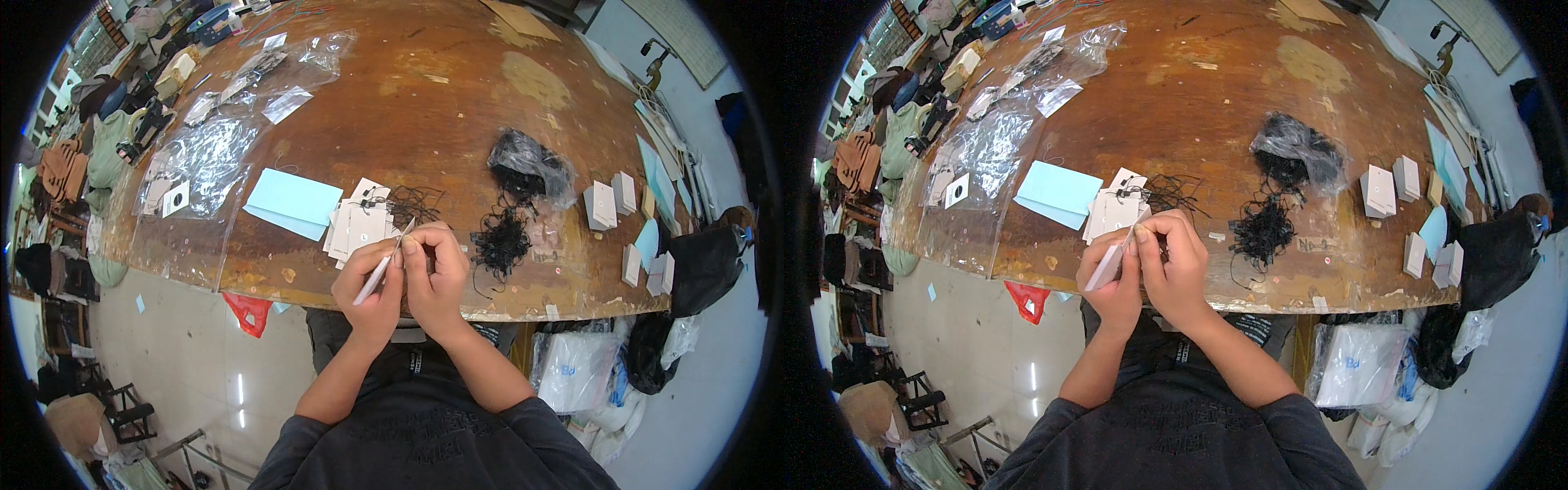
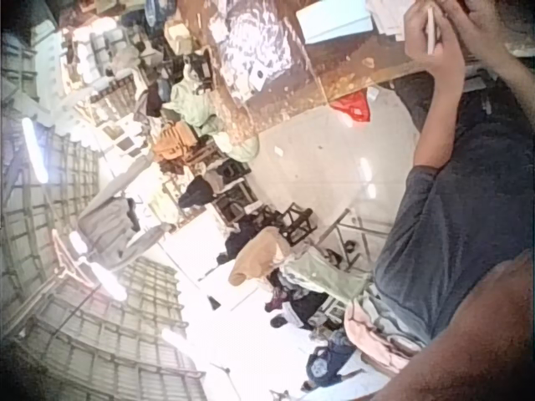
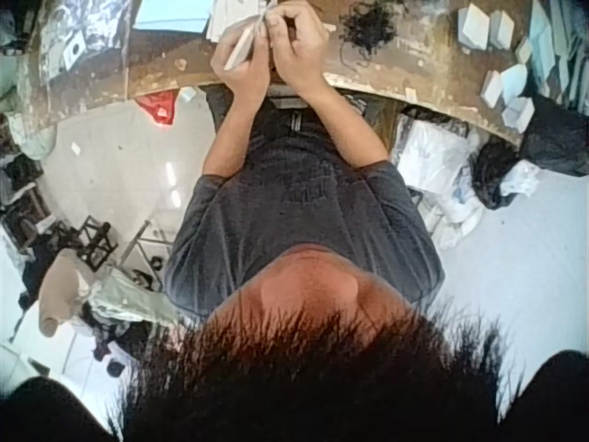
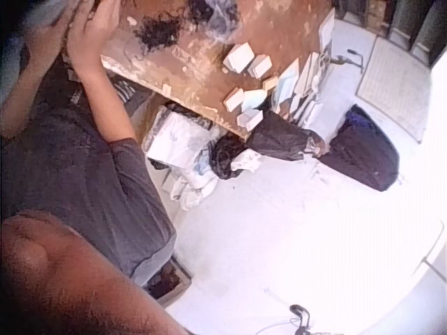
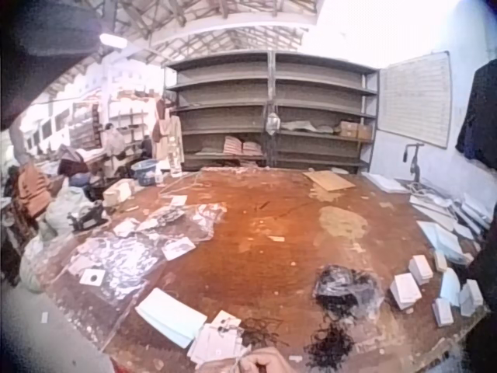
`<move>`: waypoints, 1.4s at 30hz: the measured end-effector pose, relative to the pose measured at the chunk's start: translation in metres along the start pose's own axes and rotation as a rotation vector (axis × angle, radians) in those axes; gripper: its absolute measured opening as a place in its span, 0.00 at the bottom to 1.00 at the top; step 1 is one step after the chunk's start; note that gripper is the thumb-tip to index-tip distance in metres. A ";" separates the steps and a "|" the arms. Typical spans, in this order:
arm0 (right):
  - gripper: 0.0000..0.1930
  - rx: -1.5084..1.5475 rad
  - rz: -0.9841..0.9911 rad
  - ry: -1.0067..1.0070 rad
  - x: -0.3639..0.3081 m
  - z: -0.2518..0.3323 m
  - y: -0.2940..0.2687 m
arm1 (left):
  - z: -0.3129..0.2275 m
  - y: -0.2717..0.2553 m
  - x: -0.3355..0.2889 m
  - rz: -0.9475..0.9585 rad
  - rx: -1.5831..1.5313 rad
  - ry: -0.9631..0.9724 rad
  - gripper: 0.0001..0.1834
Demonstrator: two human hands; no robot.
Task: The person repeatedly picks small white rectangular boxes and black cords from a wooden table, inserts the cords into the boxes, and places the assembled units back on the table. The person also briefly moves a light blue rectangular item aside to access the work area.
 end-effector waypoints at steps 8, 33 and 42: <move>0.07 0.817 0.146 0.487 -0.006 -0.030 -0.005 | -0.004 -0.003 0.017 0.181 0.672 0.470 0.16; 0.09 -0.511 -0.077 -0.078 0.019 -0.010 -0.126 | 0.030 0.004 0.012 0.205 -0.368 -0.508 0.12; 0.12 -0.105 0.170 0.194 -0.007 -0.037 -0.072 | 0.029 0.072 -0.011 0.300 -1.100 -0.871 0.10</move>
Point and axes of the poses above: each hand's wrist, its own x-axis towards the middle knuckle, its own y-axis out of the palm, z = x × y, the point moved 5 cm from there along x, towards the middle knuckle, and after that the axes turned 15 degrees about z, right-handed, at the moved point
